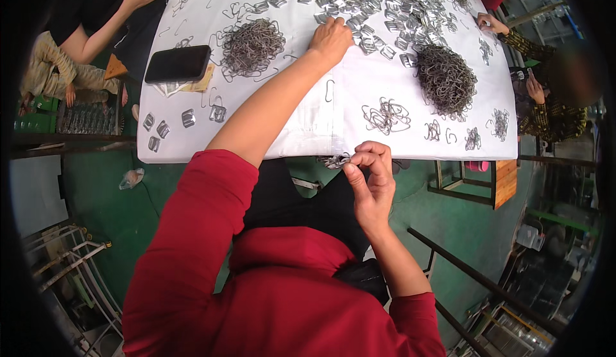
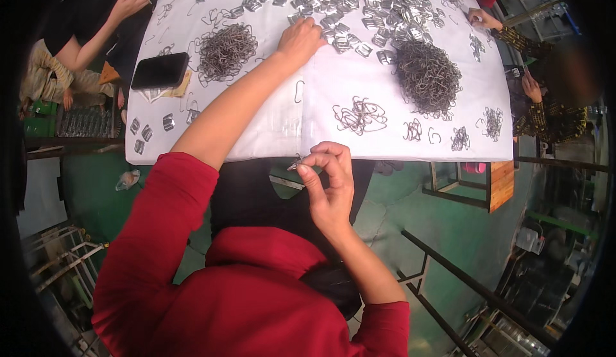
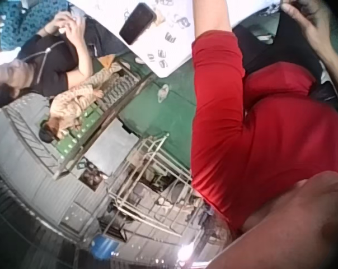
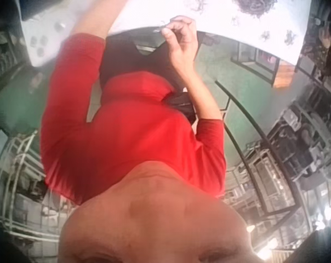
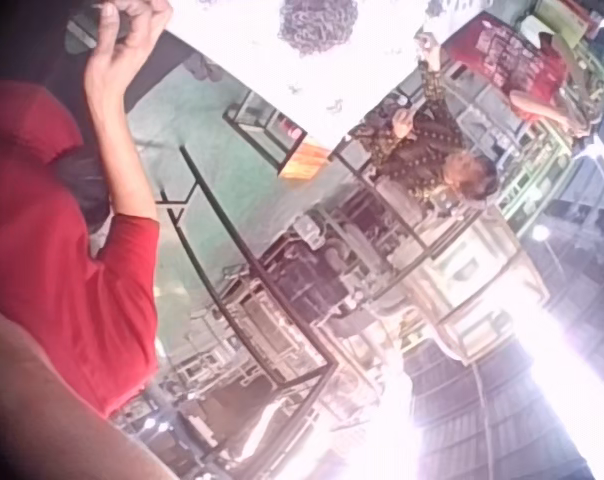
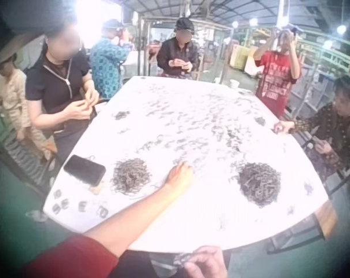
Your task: The person picks up metal plates and thin wire clips from piles on a table, joins a wire clip into each plate by hand, and hangs the completed assemblies onto a vertical wire rack.
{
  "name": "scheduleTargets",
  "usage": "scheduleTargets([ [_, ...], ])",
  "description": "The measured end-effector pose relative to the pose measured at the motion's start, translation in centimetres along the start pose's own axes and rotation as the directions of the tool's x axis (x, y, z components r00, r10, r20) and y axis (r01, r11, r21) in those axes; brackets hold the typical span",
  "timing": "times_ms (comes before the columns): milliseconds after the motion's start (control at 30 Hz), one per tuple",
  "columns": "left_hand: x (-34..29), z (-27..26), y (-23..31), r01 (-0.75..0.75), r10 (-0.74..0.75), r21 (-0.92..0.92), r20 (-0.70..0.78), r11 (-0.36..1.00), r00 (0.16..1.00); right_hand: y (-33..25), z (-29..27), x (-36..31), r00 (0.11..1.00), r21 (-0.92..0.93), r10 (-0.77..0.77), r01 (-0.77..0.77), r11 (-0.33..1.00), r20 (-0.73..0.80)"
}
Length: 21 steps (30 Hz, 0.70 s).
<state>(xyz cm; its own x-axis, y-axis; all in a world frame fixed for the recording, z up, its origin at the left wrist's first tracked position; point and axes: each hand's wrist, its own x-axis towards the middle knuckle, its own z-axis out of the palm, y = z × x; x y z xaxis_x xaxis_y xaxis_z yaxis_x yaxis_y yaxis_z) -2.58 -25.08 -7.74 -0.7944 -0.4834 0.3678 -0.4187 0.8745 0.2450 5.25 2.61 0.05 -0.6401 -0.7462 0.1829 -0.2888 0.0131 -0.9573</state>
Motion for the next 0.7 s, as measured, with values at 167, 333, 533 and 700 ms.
scheduleTargets([
  [167,-1.0,-2.0,-0.1,0.042,-0.043,0.013,0.085,0.999,0.995,0.2,-0.3,0.0,1.0,-0.032,-0.012,0.012,0.999,-0.001],
  [333,-7.7,-7.5,-0.3,0.261,-0.191,-0.435,0.199,0.862,0.961,0.6,-0.2,-0.2,1.0,-0.039,-0.001,0.0,0.999,-0.017],
  [533,-16.6,-12.7,5.5,0.485,-0.184,-0.867,0.461,0.112,0.868,1.2,0.4,-0.6,0.997,-0.066,-0.042,0.038,0.997,-0.07],
  [700,-18.6,-14.9,8.1,0.436,-0.232,-0.9,0.427,-0.014,0.874,1.2,0.7,-0.9,0.997,-0.043,-0.003,0.0,0.999,-0.081],
])
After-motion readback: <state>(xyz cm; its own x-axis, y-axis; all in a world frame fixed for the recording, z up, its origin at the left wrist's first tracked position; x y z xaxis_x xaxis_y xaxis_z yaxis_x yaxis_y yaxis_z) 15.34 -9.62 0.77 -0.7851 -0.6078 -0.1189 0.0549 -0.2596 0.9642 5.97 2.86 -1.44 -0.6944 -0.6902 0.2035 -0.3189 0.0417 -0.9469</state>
